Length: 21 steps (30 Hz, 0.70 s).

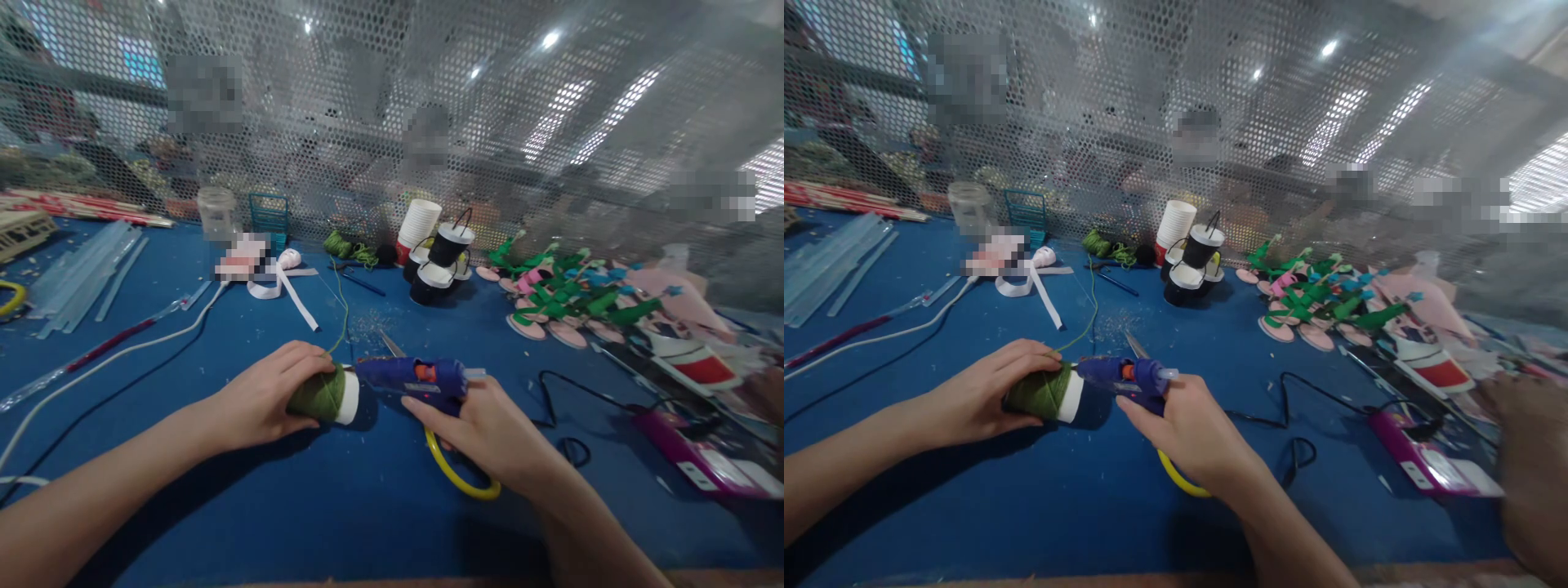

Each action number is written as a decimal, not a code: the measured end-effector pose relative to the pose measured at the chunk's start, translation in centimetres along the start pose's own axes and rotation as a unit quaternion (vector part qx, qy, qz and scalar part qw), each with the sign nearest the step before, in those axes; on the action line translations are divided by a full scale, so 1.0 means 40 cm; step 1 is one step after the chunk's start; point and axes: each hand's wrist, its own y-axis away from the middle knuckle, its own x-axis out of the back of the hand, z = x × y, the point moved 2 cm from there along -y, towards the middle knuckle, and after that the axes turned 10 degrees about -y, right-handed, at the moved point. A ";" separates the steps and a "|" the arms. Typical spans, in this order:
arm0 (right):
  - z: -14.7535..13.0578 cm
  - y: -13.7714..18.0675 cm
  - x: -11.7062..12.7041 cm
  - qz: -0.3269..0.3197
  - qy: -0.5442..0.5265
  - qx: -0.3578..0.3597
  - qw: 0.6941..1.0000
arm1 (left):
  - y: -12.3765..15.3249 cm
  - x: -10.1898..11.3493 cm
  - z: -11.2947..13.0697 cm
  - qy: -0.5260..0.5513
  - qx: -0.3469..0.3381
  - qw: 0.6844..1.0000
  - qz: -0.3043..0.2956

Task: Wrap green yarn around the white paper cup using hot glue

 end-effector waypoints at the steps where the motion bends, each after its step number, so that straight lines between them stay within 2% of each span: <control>1: -0.001 0.002 0.001 0.001 -0.003 0.003 1.000 | 0.001 -0.001 -0.001 0.002 0.001 1.000 0.000; 13: -0.003 0.003 0.000 0.004 0.006 0.012 1.000 | 0.002 -0.004 -0.001 0.006 0.002 1.000 -0.002; 21: -0.002 0.022 0.000 -0.007 -0.004 0.029 1.000 | 0.000 -0.002 -0.013 0.030 0.057 0.998 -0.010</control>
